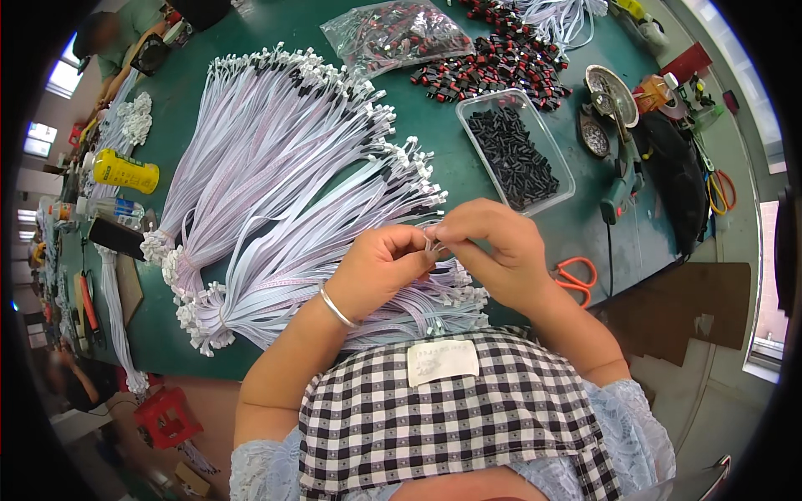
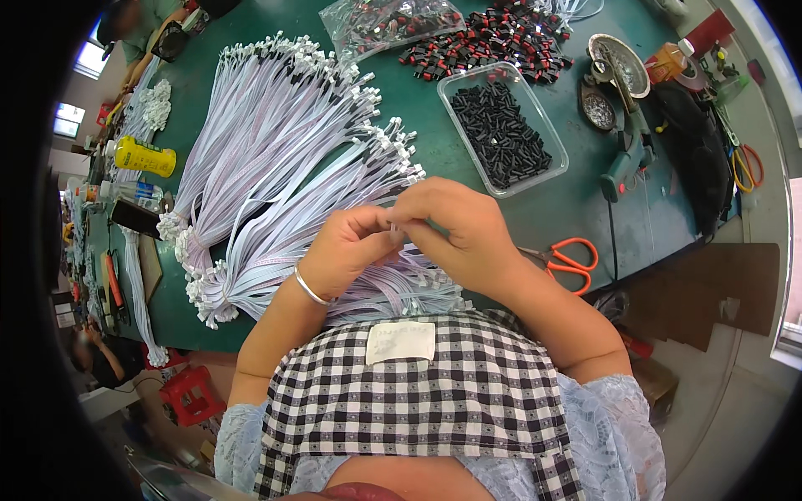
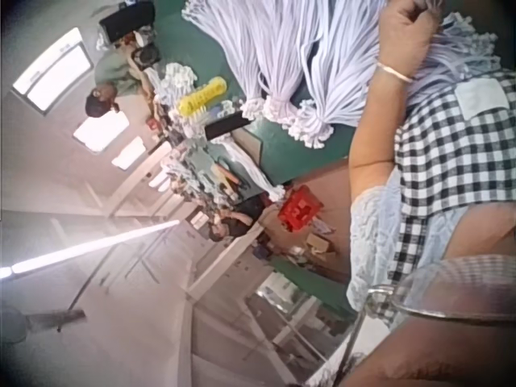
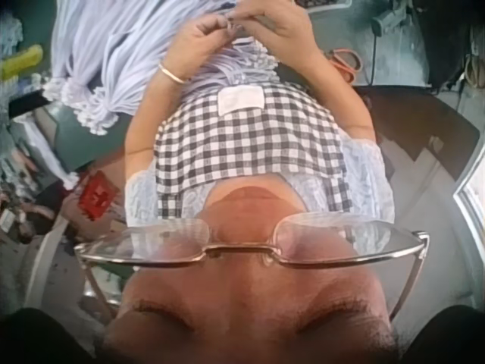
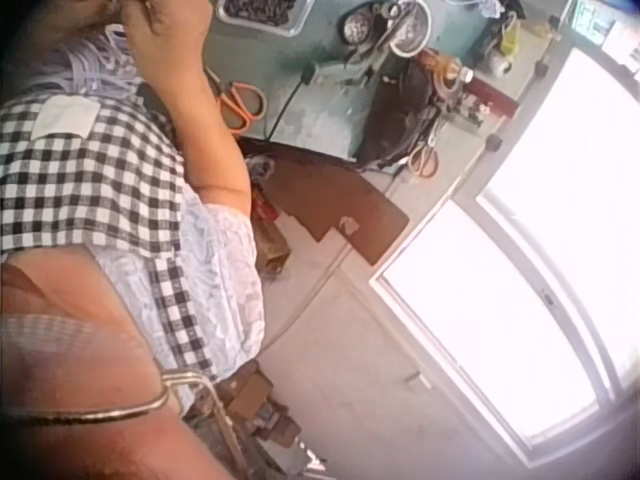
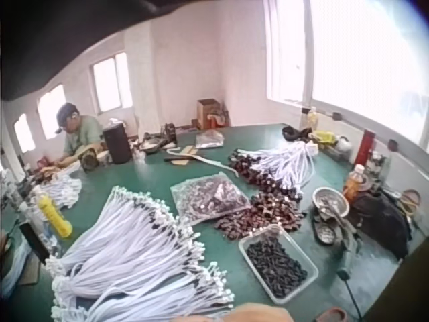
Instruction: The person attaches small black plastic connectors to the ends of white flat ribbon cables. They pick up a connector from a container, slide it onto the cable tip, and repeat the process for multiple cables.
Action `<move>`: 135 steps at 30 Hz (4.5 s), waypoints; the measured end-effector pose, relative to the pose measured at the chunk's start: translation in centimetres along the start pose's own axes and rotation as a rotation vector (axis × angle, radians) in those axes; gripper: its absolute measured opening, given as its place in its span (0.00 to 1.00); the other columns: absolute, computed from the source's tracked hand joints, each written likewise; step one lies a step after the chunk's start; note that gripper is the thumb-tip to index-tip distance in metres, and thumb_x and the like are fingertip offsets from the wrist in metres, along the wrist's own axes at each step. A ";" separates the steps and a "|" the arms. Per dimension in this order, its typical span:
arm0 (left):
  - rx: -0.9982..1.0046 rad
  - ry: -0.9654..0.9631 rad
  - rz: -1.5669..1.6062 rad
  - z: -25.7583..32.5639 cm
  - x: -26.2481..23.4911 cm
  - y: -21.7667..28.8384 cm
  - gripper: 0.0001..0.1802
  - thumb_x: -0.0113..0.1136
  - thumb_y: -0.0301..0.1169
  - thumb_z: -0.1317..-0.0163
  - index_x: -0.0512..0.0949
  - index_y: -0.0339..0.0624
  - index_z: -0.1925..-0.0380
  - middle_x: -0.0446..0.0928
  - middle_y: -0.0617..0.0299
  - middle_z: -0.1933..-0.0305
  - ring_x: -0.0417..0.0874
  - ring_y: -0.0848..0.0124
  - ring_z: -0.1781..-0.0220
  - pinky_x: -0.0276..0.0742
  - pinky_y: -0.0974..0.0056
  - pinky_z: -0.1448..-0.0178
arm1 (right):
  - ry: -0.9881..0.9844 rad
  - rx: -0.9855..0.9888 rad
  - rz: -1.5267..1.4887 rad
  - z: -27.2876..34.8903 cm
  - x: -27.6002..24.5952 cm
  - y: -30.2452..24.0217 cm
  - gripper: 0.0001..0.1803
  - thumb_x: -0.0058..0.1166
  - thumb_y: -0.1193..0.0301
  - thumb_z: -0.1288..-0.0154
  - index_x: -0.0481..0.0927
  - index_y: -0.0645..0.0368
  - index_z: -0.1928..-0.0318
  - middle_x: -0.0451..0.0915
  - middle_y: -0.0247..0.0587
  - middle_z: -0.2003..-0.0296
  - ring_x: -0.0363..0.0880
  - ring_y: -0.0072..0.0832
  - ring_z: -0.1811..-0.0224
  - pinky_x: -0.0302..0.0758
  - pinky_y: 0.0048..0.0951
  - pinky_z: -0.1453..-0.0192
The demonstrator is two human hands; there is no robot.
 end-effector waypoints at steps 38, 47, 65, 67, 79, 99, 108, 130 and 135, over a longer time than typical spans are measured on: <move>0.094 0.068 -0.060 -0.1 -0.1 -0.6 0.05 0.59 0.26 0.38 0.78 0.37 0.63 0.77 0.68 0.70 0.75 0.83 0.71 0.72 0.77 0.67 | 0.015 0.292 -0.010 1.9 0.1 1.8 0.06 0.59 0.81 0.46 0.81 0.62 0.65 0.80 0.37 0.67 0.78 0.22 0.69 0.73 0.22 0.65; 0.146 0.072 -0.257 -0.2 -0.3 -0.6 0.07 0.59 0.26 0.39 0.78 0.34 0.62 0.76 0.66 0.67 0.75 0.82 0.70 0.73 0.75 0.65 | -0.062 0.182 0.068 1.5 -0.3 1.3 0.06 0.57 0.81 0.44 0.81 0.61 0.64 0.80 0.37 0.66 0.78 0.22 0.69 0.75 0.23 0.66; 0.090 0.081 -0.037 -0.1 -0.5 0.7 0.17 0.57 0.19 0.43 0.75 0.37 0.52 0.77 0.65 0.69 0.76 0.82 0.70 0.74 0.76 0.65 | -0.004 0.634 -0.502 2.3 0.6 2.6 0.19 0.56 0.82 0.43 0.71 0.60 0.50 0.73 0.33 0.68 0.73 0.14 0.68 0.72 0.18 0.65; 0.103 0.137 -0.104 -0.2 -0.6 0.5 0.15 0.58 0.20 0.44 0.76 0.37 0.55 0.77 0.66 0.71 0.75 0.82 0.72 0.73 0.75 0.67 | -0.051 0.562 -0.340 2.2 0.7 2.8 0.19 0.57 0.81 0.44 0.72 0.60 0.51 0.73 0.32 0.70 0.73 0.14 0.69 0.72 0.18 0.65; 0.464 0.202 -0.951 1.5 -1.3 4.6 0.12 0.60 0.24 0.46 0.77 0.40 0.60 0.78 0.57 0.62 0.80 0.65 0.60 0.75 0.65 0.58 | -0.222 0.044 0.623 -1.2 -1.3 3.1 0.08 0.62 0.73 0.52 0.77 0.55 0.69 0.77 0.32 0.72 0.72 0.34 0.64 0.68 0.36 0.55; 0.780 0.386 -1.286 6.8 -3.3 -2.0 0.10 0.58 0.35 0.42 0.76 0.41 0.76 0.77 0.59 0.67 0.73 0.57 0.59 0.67 0.55 0.53 | -0.463 0.041 0.457 8.4 2.8 -3.4 0.15 0.59 0.56 0.44 0.82 0.53 0.64 0.80 0.33 0.59 0.72 0.35 0.52 0.63 0.37 0.43; 0.627 0.233 -1.451 5.8 -1.3 -0.3 0.08 0.58 0.26 0.48 0.77 0.42 0.66 0.74 0.58 0.63 0.75 0.58 0.59 0.72 0.59 0.54 | -0.216 0.095 0.627 7.8 3.3 -1.6 0.14 0.59 0.59 0.43 0.83 0.55 0.64 0.78 0.37 0.64 0.73 0.39 0.58 0.69 0.36 0.53; 0.420 -0.215 -0.985 0.9 2.3 -0.2 0.11 0.58 0.32 0.42 0.77 0.38 0.63 0.77 0.53 0.71 0.78 0.56 0.70 0.72 0.60 0.65 | 0.023 0.152 0.309 10.1 -0.2 -1.1 0.15 0.62 0.75 0.48 0.78 0.58 0.58 0.76 0.42 0.55 0.76 0.39 0.59 0.74 0.31 0.56; 0.346 -0.238 -0.982 0.3 2.7 -0.3 0.11 0.55 0.35 0.39 0.79 0.40 0.68 0.78 0.51 0.73 0.78 0.56 0.72 0.72 0.58 0.65 | -0.028 0.144 0.336 7.1 -1.0 -0.5 0.24 0.64 0.70 0.49 0.76 0.56 0.49 0.76 0.43 0.55 0.75 0.39 0.56 0.70 0.37 0.47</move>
Point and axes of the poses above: each hand's wrist, its own z-axis away from the middle knuckle, its own x-axis out of the palm, y = z × x, the point moved 4 cm from there along -z, towards the middle knuckle
